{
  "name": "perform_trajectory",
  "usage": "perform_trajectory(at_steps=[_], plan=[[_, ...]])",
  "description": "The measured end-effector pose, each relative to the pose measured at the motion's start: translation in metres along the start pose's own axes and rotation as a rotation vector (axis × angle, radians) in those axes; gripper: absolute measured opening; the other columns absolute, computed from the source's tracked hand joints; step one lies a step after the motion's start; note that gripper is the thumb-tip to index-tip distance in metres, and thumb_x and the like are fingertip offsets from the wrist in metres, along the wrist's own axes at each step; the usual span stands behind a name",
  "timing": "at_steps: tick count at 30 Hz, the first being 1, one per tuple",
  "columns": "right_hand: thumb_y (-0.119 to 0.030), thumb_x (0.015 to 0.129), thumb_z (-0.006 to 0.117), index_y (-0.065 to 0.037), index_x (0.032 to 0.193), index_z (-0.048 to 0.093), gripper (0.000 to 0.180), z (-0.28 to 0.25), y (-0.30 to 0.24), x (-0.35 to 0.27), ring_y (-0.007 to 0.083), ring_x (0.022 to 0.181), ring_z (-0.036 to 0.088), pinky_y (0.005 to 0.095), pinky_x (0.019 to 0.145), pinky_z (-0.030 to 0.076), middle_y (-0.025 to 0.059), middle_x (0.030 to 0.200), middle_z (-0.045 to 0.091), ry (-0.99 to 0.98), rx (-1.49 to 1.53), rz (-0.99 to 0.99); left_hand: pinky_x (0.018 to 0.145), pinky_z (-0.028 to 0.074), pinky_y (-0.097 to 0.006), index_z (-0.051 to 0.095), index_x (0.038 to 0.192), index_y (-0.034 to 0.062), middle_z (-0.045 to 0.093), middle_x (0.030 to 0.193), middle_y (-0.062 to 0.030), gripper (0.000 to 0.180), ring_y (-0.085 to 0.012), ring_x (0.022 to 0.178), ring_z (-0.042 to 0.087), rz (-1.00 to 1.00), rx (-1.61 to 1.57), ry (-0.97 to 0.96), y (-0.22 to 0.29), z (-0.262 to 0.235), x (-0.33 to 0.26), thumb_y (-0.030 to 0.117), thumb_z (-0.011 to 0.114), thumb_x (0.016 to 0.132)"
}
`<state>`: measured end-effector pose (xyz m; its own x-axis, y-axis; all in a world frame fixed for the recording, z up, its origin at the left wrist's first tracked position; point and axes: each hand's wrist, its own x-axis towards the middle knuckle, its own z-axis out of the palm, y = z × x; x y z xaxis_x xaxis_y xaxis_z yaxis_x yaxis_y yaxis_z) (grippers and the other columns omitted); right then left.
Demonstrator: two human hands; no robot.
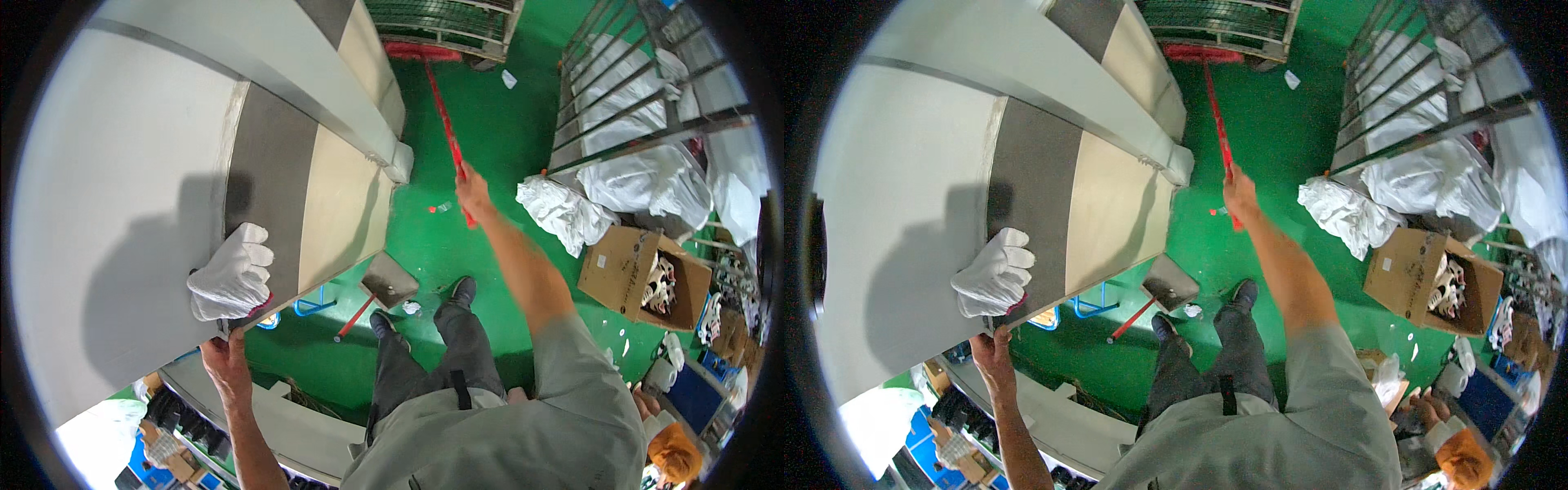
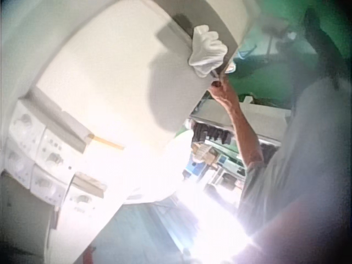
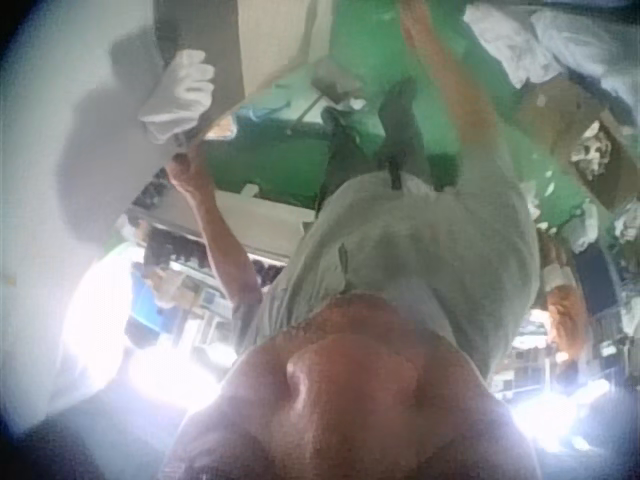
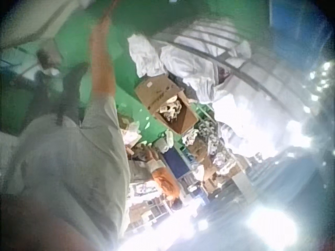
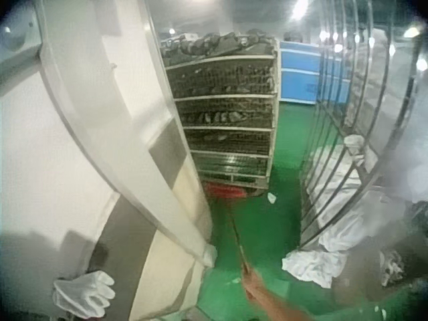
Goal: The person gathers large white sacks onto a metal cart and then uses a red broom and a metal dustpan to sweep debris from the green floor near a production line, finally depositing the collected waste into a large white sack.
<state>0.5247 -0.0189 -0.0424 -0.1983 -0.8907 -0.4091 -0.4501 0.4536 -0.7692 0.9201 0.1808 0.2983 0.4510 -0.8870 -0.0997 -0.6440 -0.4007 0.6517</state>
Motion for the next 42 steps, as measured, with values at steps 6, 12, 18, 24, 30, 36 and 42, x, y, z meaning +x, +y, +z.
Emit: perform_trajectory(at_steps=[6,12,18,24,30,36,42], plan=[[-0.028,0.094,0.045,-0.024,0.131,0.047,0.037,-0.004,-0.034,0.118,0.0222,0.048,0.057,0.0364,0.038,0.045,0.01,0.065,0.057,-0.127,0.037,0.122,0.084,0.042,-0.029,0.048,0.118,-0.0037,0.055,0.106,-0.0088,0.037,-0.0142,0.092,0.051,0.02,-0.022,0.032,-0.003,-0.002,-0.004,0.014,0.061,0.089],[-0.028,0.096,0.041,-0.021,0.132,0.047,0.037,-0.026,0.097,0.09,0.0255,0.051,0.056,0.0428,0.045,0.046,0.0144,0.066,0.058,0.078,-0.32,-0.263,0.088,0.041,-0.032,0.049,0.119,-0.0041,0.055,0.108,-0.0088,0.044,-0.0171,0.096,0.051,0.086,-0.003,-0.025,0.01,0.007,0.009,0.026,0.063,0.089],[-0.018,0.095,0.043,-0.017,0.143,0.033,0.049,-0.093,0.139,-0.183,0.0263,0.06,0.06,0.0429,0.055,0.048,0.0191,0.077,0.06,-0.114,-0.206,0.032,0.073,0.042,-0.03,0.05,0.112,-0.0028,0.054,0.088,-0.004,0.041,-0.0132,0.081,0.048,0.032,0.07,-0.018,-0.008,-0.002,0.003,0.027,0.064,0.088],[-0.022,0.097,0.043,-0.017,0.145,0.029,0.049,-0.2,0.058,-0.377,0.0103,0.05,0.049,0.0248,0.04,0.04,0.0046,0.067,0.051,-0.328,0.134,0.567,0.079,0.043,-0.028,0.044,0.119,-0.0037,0.054,0.101,-0.0086,0.039,-0.0152,0.088,0.05,0.057,-0.091,0.001,-0.016,0.004,0.005,0.016,0.061,0.089],[-0.023,0.1,0.04,-0.012,0.144,0.029,0.047,-0.204,0.03,-0.382,0.0069,0.045,0.041,0.0222,0.038,0.036,0.0,0.063,0.045,-0.171,0.415,0.531,0.076,0.042,-0.027,0.044,0.118,-0.004,0.053,0.098,-0.0073,0.039,-0.014,0.084,0.049,0.064,-0.117,-0.006,-0.008,0.009,0.002,0.018,0.061,0.09],[-0.016,0.095,0.039,-0.008,0.137,0.039,0.043,-0.134,0.053,-0.188,0.0149,0.052,0.049,0.032,0.045,0.041,0.0048,0.065,0.048,0.059,0.437,0.205,0.073,0.042,-0.027,0.047,0.112,-0.0019,0.052,0.09,-0.0051,0.033,-0.0126,0.08,0.048,0.023,-0.135,0.053,-0.005,0.006,0.0,0.019,0.061,0.09],[-0.015,0.09,0.042,-0.006,0.095,0.05,0.013,-0.121,0.103,0.024,0.0295,0.049,0.058,0.0405,0.041,0.046,0.0134,0.069,0.058,0.252,0.043,0.261,0.07,0.043,-0.027,0.048,0.11,-0.0013,0.053,0.086,-0.0055,0.035,-0.0133,0.076,0.05,0.03,-0.068,0.068,0.0,0.008,-0.001,0.022,0.063,0.089]])
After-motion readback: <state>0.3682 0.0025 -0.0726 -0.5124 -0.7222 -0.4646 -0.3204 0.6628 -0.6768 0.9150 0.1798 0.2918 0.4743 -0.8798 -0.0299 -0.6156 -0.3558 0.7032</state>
